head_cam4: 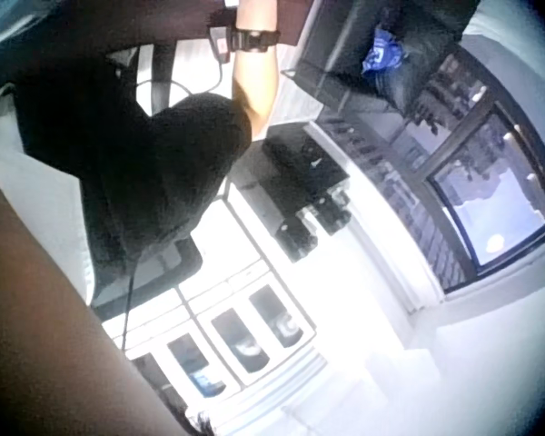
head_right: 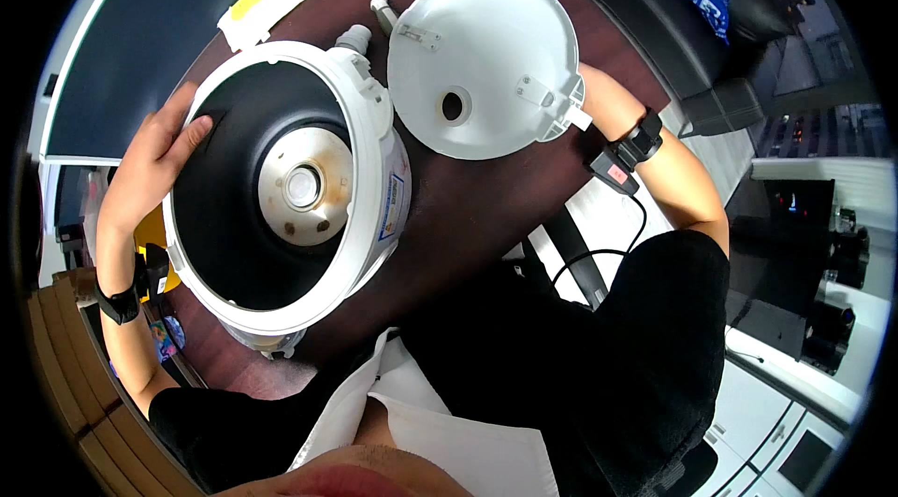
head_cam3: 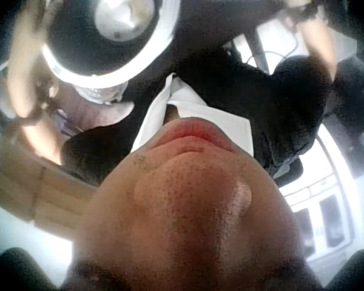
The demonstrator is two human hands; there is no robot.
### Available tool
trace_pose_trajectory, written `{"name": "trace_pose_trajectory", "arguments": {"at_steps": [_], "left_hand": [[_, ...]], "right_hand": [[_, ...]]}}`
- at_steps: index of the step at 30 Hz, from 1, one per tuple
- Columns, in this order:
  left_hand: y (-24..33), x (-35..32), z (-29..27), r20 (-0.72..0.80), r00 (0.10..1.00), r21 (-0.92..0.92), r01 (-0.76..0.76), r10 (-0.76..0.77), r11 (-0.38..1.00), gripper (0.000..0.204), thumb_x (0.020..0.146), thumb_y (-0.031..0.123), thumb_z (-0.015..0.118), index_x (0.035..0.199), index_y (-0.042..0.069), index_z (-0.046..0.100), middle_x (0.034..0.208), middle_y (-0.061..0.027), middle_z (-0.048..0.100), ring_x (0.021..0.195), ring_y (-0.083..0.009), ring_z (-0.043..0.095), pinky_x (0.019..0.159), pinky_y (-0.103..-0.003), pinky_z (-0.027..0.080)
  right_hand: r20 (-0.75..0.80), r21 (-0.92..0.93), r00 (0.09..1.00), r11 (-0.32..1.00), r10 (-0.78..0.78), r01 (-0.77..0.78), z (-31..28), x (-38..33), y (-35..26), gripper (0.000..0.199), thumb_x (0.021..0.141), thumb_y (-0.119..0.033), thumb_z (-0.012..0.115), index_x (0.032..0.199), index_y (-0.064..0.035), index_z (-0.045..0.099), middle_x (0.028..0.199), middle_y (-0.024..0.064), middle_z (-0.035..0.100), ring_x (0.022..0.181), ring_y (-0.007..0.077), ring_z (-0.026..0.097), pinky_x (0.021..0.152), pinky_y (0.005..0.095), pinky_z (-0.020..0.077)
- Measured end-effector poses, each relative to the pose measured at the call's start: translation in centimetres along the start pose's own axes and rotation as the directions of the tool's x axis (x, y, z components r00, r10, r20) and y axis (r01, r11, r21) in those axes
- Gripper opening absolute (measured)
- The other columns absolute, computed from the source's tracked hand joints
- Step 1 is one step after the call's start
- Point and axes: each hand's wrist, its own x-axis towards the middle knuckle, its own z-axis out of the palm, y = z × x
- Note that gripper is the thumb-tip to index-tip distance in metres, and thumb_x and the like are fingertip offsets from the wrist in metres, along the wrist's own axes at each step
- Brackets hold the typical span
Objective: The person uses a screwdriver to remove screws from a white electric kettle, then detaches the lid and inner components. They wipe the interior of the kettle with a cloth and continue to unscrew parts of the lid.
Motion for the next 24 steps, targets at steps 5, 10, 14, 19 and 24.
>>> {"name": "trace_pose_trajectory", "arguments": {"at_steps": [5,10,14,19,24], "left_hand": [[-1.1,-0.2,0.4,-0.006,1.000,-0.020,-0.018,0.018,1.000,0.045,0.097,0.030,0.055,0.132,0.002,0.052,0.114,-0.0195,0.061,0.101,-0.0253,0.057,0.092,-0.033,0.042],[-1.5,-0.9,1.1,-0.091,0.990,0.024,-0.103,0.105,0.994,0.044,0.098,0.032,0.053,0.132,0.004,0.052,0.105,-0.0170,0.063,0.097,-0.0238,0.057,0.088,-0.032,0.043],[-2.6,-0.1,0.9,0.015,0.999,-0.032,-0.029,0.030,0.999,0.044,0.097,0.036,0.054,0.130,0.007,0.053,0.101,-0.0150,0.063,0.091,-0.0211,0.058,0.081,-0.031,0.046],[-3.5,-2.7,2.3,-0.218,0.969,-0.007,-0.125,0.120,0.992,0.043,0.096,0.037,0.057,0.125,0.005,0.056,0.095,-0.0116,0.064,0.078,-0.0187,0.058,0.072,-0.028,0.046],[-4.8,-5.9,2.0,-0.186,0.979,-0.202,0.040,-0.078,0.979,0.043,0.094,0.032,0.060,0.124,0.003,0.056,0.091,-0.0083,0.065,0.072,-0.0124,0.058,0.062,-0.023,0.045]], "right_hand": [[-0.009,-0.038,1.000,0.999,0.026,-0.027,-1.5,-0.5,0.3,0.045,0.103,-0.028,0.034,0.132,0.0030,0.047,0.126,0.0142,0.059,0.111,0.0186,0.060,0.090,0.0383,0.0521],[0.032,-0.019,0.999,0.999,0.032,-0.032,-4.5,-1.3,0.7,0.044,0.103,-0.027,0.035,0.130,0.0057,0.048,0.123,0.0143,0.060,0.110,0.0182,0.060,0.091,0.0375,0.0516],[-0.112,0.208,0.994,0.978,0.015,0.009,-3.0,-2.0,0.2,0.043,0.102,-0.029,0.036,0.128,0.0019,0.052,0.120,0.0122,0.063,0.102,0.0187,0.063,0.089,0.0326,0.0510],[-0.312,-0.322,0.931,0.943,-0.190,0.085,-4.0,-2.8,-0.9,0.071,0.094,-0.062,0.041,0.128,-0.0010,0.055,0.098,0.0078,0.065,0.064,0.0069,0.058,0.054,0.0194,0.0447],[-0.170,-0.794,0.928,0.604,-0.330,0.070,-2.3,-4.4,-3.0,0.056,0.094,-0.048,0.052,0.122,-0.0002,0.055,0.094,0.0089,0.063,0.074,0.0112,0.056,0.065,0.0219,0.0452]]}}
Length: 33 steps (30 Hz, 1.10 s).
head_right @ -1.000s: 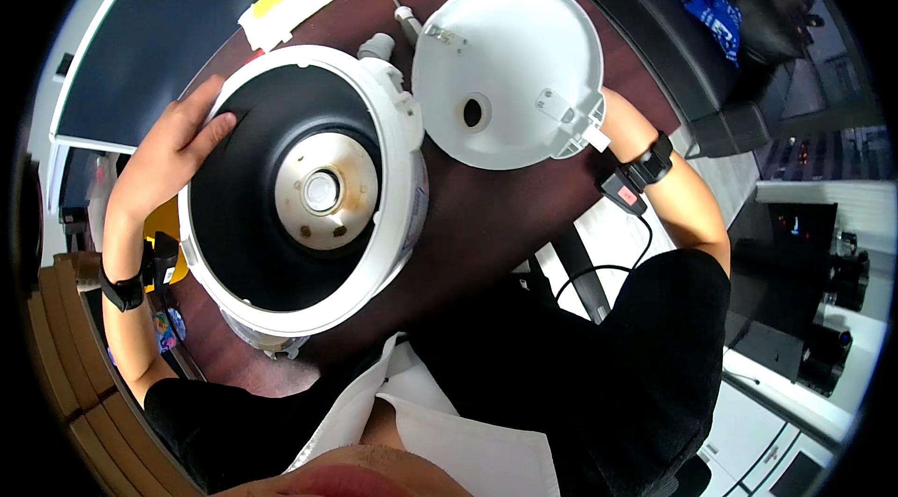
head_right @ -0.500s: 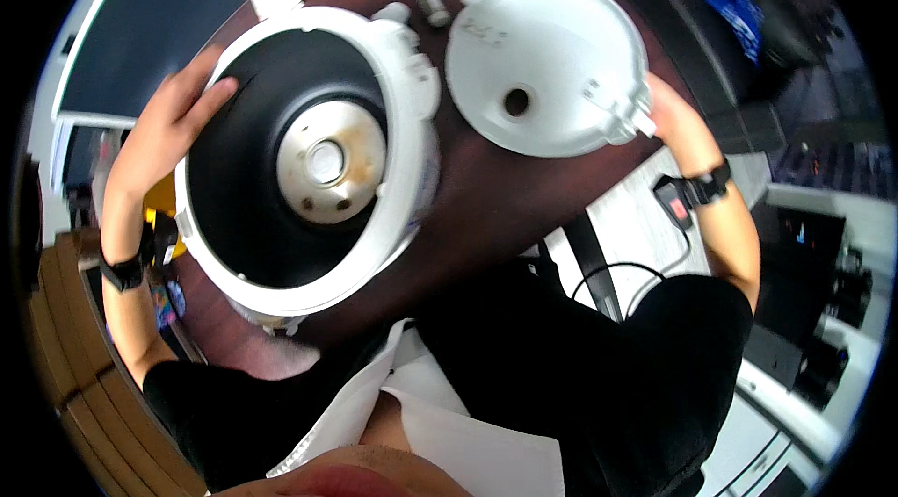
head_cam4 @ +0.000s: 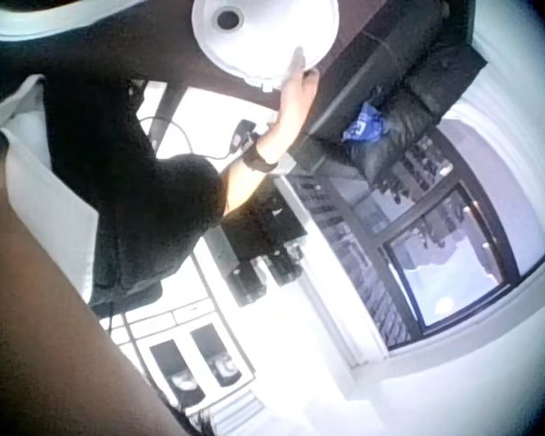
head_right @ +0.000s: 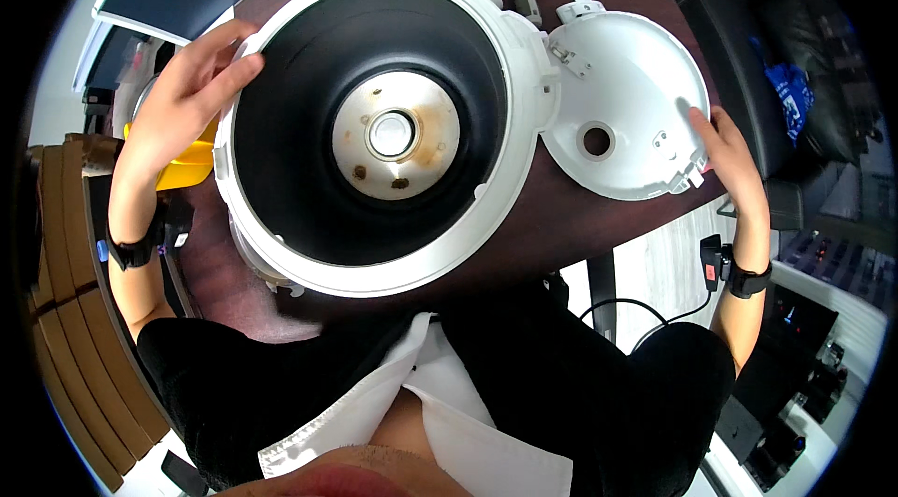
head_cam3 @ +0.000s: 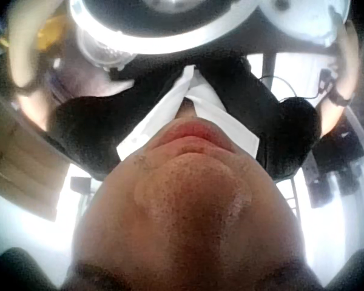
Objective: The person uses a screwdriver to remove screws from a white electric kettle, then detaches the lid and inner components. They wipe the interior of the kettle with a cloth and continue to unscrew parts of the lid.
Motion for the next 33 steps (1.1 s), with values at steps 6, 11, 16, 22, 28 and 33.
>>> {"name": "trace_pose_trajectory", "arguments": {"at_steps": [6,11,16,22,28,33], "left_hand": [[-0.2,-2.9,1.4,-0.131,0.989,-0.236,0.040,-0.073,0.971,0.036,0.093,0.028,0.064,0.116,0.002,0.057,0.079,-0.0037,0.062,0.061,-0.0071,0.054,0.050,-0.019,0.039],[-0.2,-3.0,0.0,0.052,0.990,-0.234,0.138,-0.129,0.962,0.033,0.094,0.032,0.062,0.106,0.002,0.055,0.076,-0.0001,0.057,0.058,-0.0052,0.049,0.049,-0.019,0.039],[0.6,-4.4,1.0,0.098,0.954,-0.285,0.300,-0.283,0.911,0.075,0.087,0.054,0.061,0.136,0.001,0.041,0.105,-0.0172,0.064,0.086,-0.0203,0.070,0.057,-0.024,0.058],[0.3,-5.0,2.4,0.130,0.986,-0.475,0.152,-0.102,0.867,0.068,0.089,0.044,0.057,0.139,0.002,0.038,0.114,-0.0192,0.063,0.090,-0.0248,0.070,0.056,-0.024,0.058],[1.1,-4.4,2.2,0.148,0.972,-0.588,0.235,-0.182,0.774,0.051,0.087,0.024,0.055,0.130,-0.002,0.046,0.106,-0.0180,0.065,0.084,-0.0250,0.071,0.059,-0.025,0.060],[0.4,-2.2,0.1,0.177,0.935,-0.556,0.352,-0.307,0.753,0.049,0.089,0.022,0.053,0.127,-0.006,0.043,0.097,-0.0219,0.067,0.075,-0.0268,0.072,0.058,-0.028,0.061]], "right_hand": [[-0.152,-0.240,0.829,0.834,-0.539,0.498,0.7,-2.5,-5.5,0.028,0.097,-0.028,0.053,0.111,-0.0050,0.059,0.078,0.0026,0.055,0.070,0.0079,0.052,0.063,0.0203,0.0412],[0.394,0.292,0.779,0.870,-0.488,0.398,3.5,-4.4,-13.0,0.042,0.101,-0.041,0.038,0.106,-0.0050,0.060,0.072,0.0008,0.055,0.057,0.0081,0.058,0.049,0.0200,0.0442],[0.414,0.292,0.802,0.898,-0.430,0.330,6.4,-5.5,-17.4,0.068,0.093,-0.063,0.039,0.116,-0.0031,0.058,0.072,0.0036,0.061,0.055,0.0125,0.064,0.045,0.0202,0.0499],[0.371,0.326,0.791,0.866,-0.486,0.379,7.7,-5.7,-18.5,0.057,0.091,-0.054,0.048,0.119,-0.0051,0.058,0.084,0.0064,0.068,0.058,0.0138,0.065,0.048,0.0201,0.0504],[0.251,0.315,0.841,0.862,-0.480,0.398,8.4,-4.9,-18.9,0.053,0.090,-0.043,0.057,0.127,-0.0053,0.055,0.107,0.0074,0.064,0.096,0.0156,0.061,0.077,0.0264,0.0480],[0.385,0.360,0.767,0.848,-0.514,0.388,9.3,-0.6,-21.3,0.046,0.093,-0.041,0.051,0.124,-0.0066,0.056,0.103,0.0042,0.065,0.094,0.0118,0.064,0.077,0.0254,0.0506]]}}
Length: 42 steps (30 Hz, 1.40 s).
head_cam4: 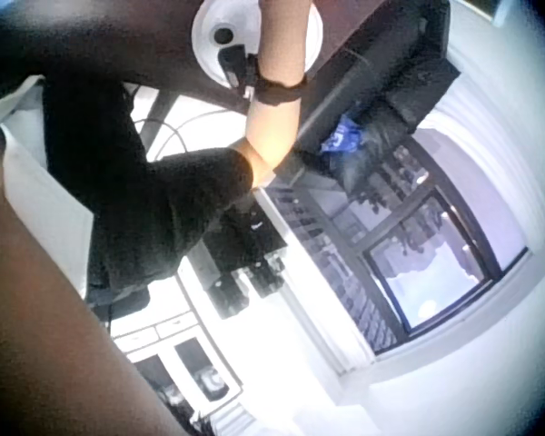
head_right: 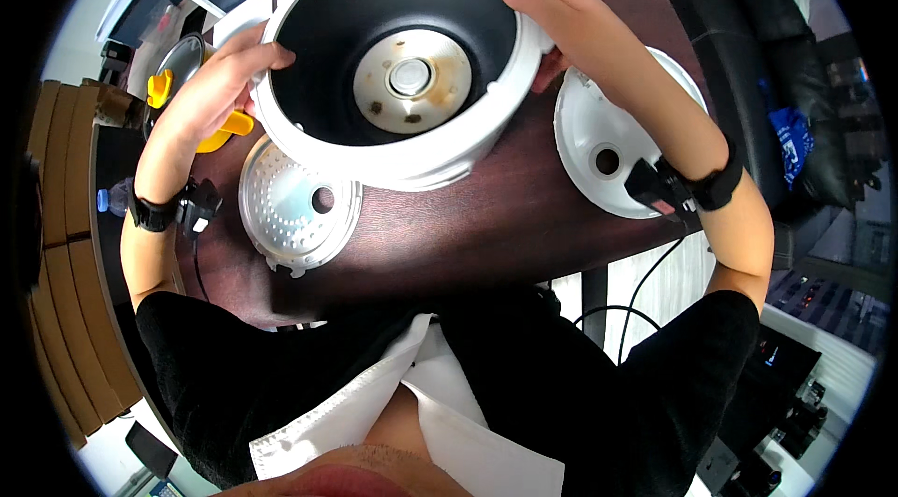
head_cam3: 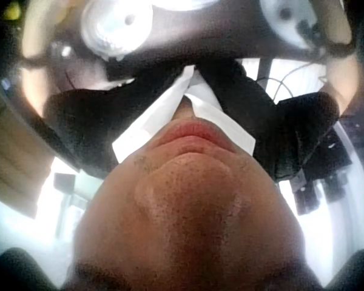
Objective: The person uses a screwdriver to remove screws from a white electric kettle, then detaches the lid and inner components. They wipe the interior of the kettle with a cloth and continue to unscrew parts of the lid.
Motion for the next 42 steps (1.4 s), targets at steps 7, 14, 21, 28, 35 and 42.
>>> {"name": "trace_pose_trajectory", "arguments": {"at_steps": [7,14,21,28,35,42], "left_hand": [[-0.8,1.5,-1.3,-0.039,0.999,0.023,-0.037,0.038,0.999,0.051,0.089,0.027,0.050,0.127,-0.007,0.044,0.102,-0.0219,0.066,0.076,-0.0302,0.071,0.062,-0.029,0.061],[-0.8,1.1,-1.2,-0.045,0.998,-0.040,-0.035,0.033,0.999,0.047,0.087,0.026,0.050,0.119,-0.009,0.046,0.093,-0.0226,0.066,0.071,-0.0298,0.071,0.056,-0.028,0.061],[-0.5,2.1,-1.1,-0.011,0.998,-0.102,-0.059,0.058,0.993,0.045,0.086,0.024,0.051,0.115,-0.009,0.046,0.087,-0.0190,0.065,0.060,-0.0249,0.069,0.049,-0.027,0.059],[-0.1,1.1,-0.9,-0.010,0.998,-0.103,-0.063,0.062,0.993,0.044,0.087,0.018,0.049,0.120,-0.010,0.046,0.088,-0.0169,0.066,0.065,-0.0237,0.069,0.048,-0.028,0.060],[-0.2,1.1,-1.0,-0.028,0.996,-0.099,-0.084,0.081,0.992,0.043,0.087,0.017,0.049,0.120,-0.009,0.047,0.089,-0.0173,0.066,0.065,-0.0222,0.070,0.049,-0.026,0.059],[-0.6,1.6,-1.0,-0.016,0.997,-0.090,-0.072,0.071,0.993,0.046,0.087,0.021,0.051,0.125,-0.005,0.045,0.087,-0.0156,0.067,0.063,-0.0188,0.069,0.049,-0.023,0.056]], "right_hand": [[-0.119,0.029,0.991,0.998,-0.060,0.064,1.2,1.7,-1.1,0.040,0.093,-0.039,0.050,0.109,-0.0038,0.059,0.076,0.0065,0.066,0.054,0.0137,0.063,0.052,0.0244,0.0526],[0.105,-0.081,0.987,0.988,-0.121,0.129,-2.1,3.5,-0.1,0.069,0.092,-0.066,0.037,0.115,-0.0040,0.059,0.088,0.0060,0.068,0.069,0.0118,0.066,0.056,0.0217,0.0521],[0.056,-0.784,0.998,0.618,-0.021,0.058,-11.0,20.5,5.1,0.055,0.090,-0.045,0.057,0.129,-0.0059,0.052,0.099,0.0078,0.063,0.087,0.0174,0.059,0.072,0.0308,0.0473],[0.227,-0.884,0.957,0.374,-0.180,0.280,-8.0,31.7,6.5,0.078,0.079,-0.057,0.063,0.137,-0.0075,0.045,0.133,0.0241,0.050,0.122,0.0378,0.050,0.102,0.0424,0.0398],[0.170,-0.891,0.976,0.400,-0.139,0.212,-5.1,32.8,7.7,0.071,0.080,-0.060,0.061,0.124,-0.0042,0.055,0.120,0.0193,0.060,0.112,0.0346,0.056,0.094,0.0430,0.0435],[0.112,-0.559,0.892,0.715,-0.437,0.420,-9.5,30.3,5.7,0.033,0.080,-0.031,0.069,0.096,-0.0024,0.065,0.083,0.0105,0.066,0.075,0.0195,0.062,0.070,0.0339,0.0497]]}}
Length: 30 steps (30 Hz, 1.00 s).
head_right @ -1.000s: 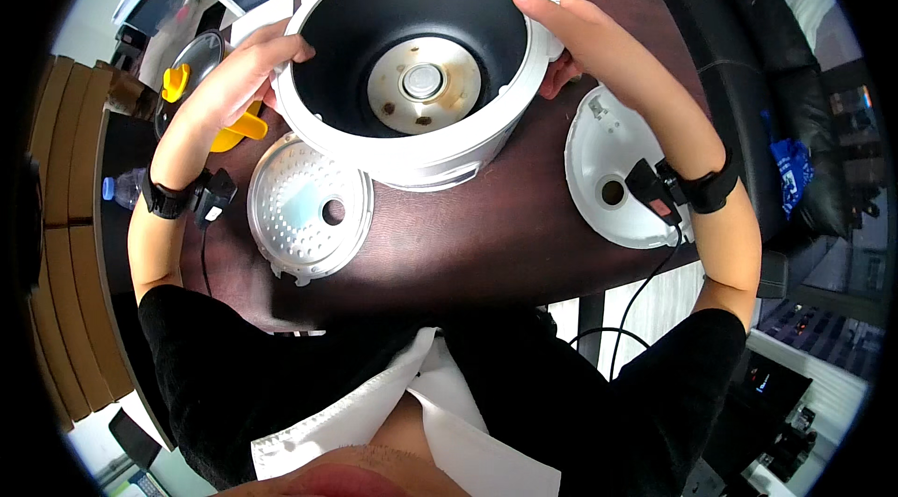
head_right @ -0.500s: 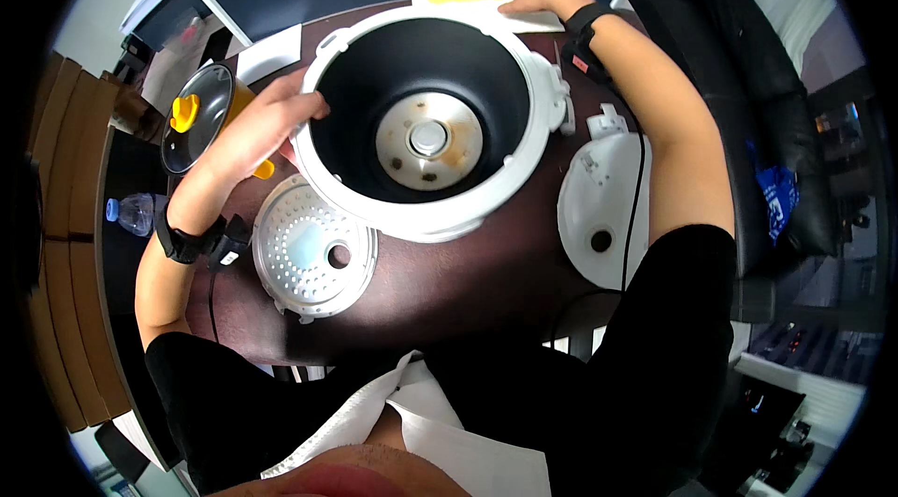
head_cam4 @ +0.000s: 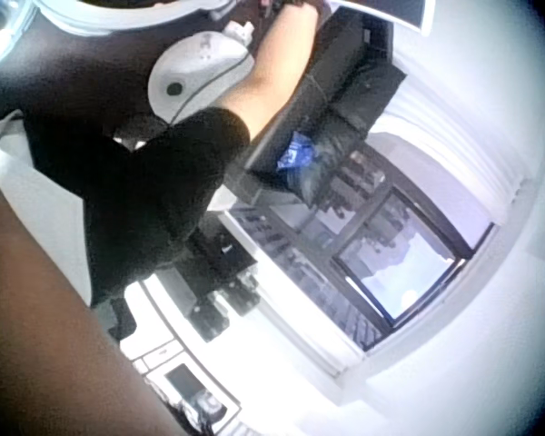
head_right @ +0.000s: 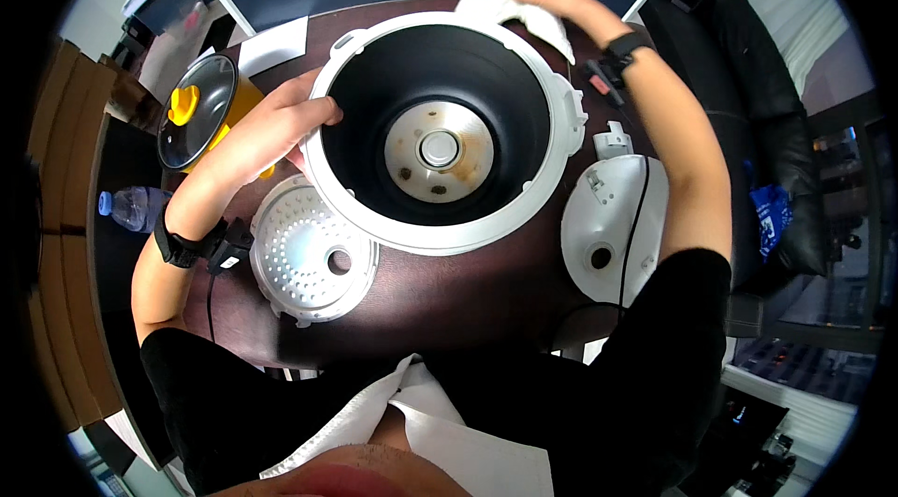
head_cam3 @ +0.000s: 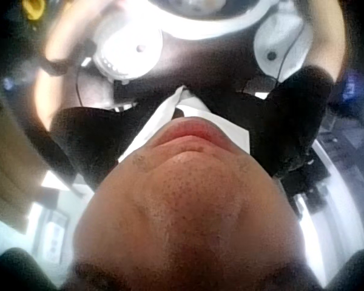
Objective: The person uses a screwdriver to remove screws from a white electric kettle, then detaches the lid and inner components. They wipe the interior of the kettle with a cloth and continue to unscrew parts of the lid.
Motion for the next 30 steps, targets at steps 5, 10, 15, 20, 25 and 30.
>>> {"name": "trace_pose_trajectory", "arguments": {"at_steps": [5,10,15,20,25,30], "left_hand": [[-3.1,-1.7,2.4,-0.182,0.952,-0.138,-0.272,0.246,0.952,0.071,0.083,0.022,0.062,0.141,-0.002,0.029,0.112,-0.0148,0.061,0.104,-0.0181,0.061,0.089,-0.029,0.048],[-2.4,-2.1,4.0,-0.250,0.960,-0.395,-0.218,0.124,0.892,0.057,0.078,0.002,0.056,0.133,-0.005,0.044,0.105,-0.0109,0.063,0.093,-0.0159,0.062,0.084,-0.026,0.049],[-1.8,-0.5,4.5,-0.448,0.821,-0.289,-0.507,0.354,0.812,0.055,0.075,-0.006,0.056,0.130,-0.004,0.051,0.103,-0.0091,0.066,0.086,-0.0132,0.063,0.077,-0.022,0.050],[1.9,-1.1,2.5,-0.342,0.754,0.118,-0.557,0.561,0.822,0.056,0.075,0.004,0.058,0.131,0.001,0.054,0.113,-0.0130,0.064,0.097,-0.0185,0.064,0.085,-0.026,0.050],[6.2,-2.1,3.6,-0.302,0.793,0.184,-0.497,0.530,0.848,0.051,0.073,0.003,0.058,0.122,-0.011,0.054,0.111,-0.0219,0.065,0.088,-0.0319,0.067,0.081,-0.040,0.053],[6.9,-2.8,6.5,-0.334,0.666,0.498,-0.476,0.667,0.725,0.058,0.069,-0.003,0.053,0.127,-0.013,0.049,0.117,-0.0252,0.062,0.105,-0.0319,0.062,0.096,-0.035,0.046]], "right_hand": [[-0.273,0.015,0.948,0.985,-0.161,0.171,-8.8,-6.5,-9.1,0.029,0.084,-0.016,0.064,0.108,-0.0029,0.056,0.090,0.0049,0.063,0.078,0.0120,0.061,0.071,0.0267,0.0488],[-0.127,-0.469,0.886,0.814,-0.446,0.342,-7.2,-14.6,-24.5,0.040,0.078,-0.009,0.065,0.116,-0.0050,0.055,0.097,0.0113,0.064,0.090,0.0230,0.066,0.081,0.0318,0.0506],[0.168,-0.548,0.860,0.680,-0.481,0.487,-3.6,-16.6,-26.8,0.039,0.066,-0.009,0.079,0.101,-0.0098,0.063,0.087,0.0062,0.065,0.083,0.0235,0.066,0.073,0.0325,0.0537],[0.064,-0.542,0.864,0.710,-0.499,0.450,-2.7,-17.0,-26.5,0.049,0.064,-0.001,0.076,0.108,-0.0091,0.055,0.095,0.0075,0.064,0.078,0.0290,0.064,0.066,0.0340,0.0514],[0.093,-0.856,0.789,0.356,-0.607,0.375,0.6,-14.4,-26.7,0.024,0.077,-0.010,0.062,0.100,-0.0126,0.054,0.081,0.0024,0.053,0.069,0.0167,0.062,0.051,0.0273,0.0500],[0.264,-0.770,0.863,0.445,-0.431,0.458,3.7,-15.5,-23.6,0.017,0.071,-0.010,0.064,0.086,-0.0028,0.064,0.080,0.0117,0.058,0.067,0.0253,0.065,0.057,0.0340,0.0528]]}}
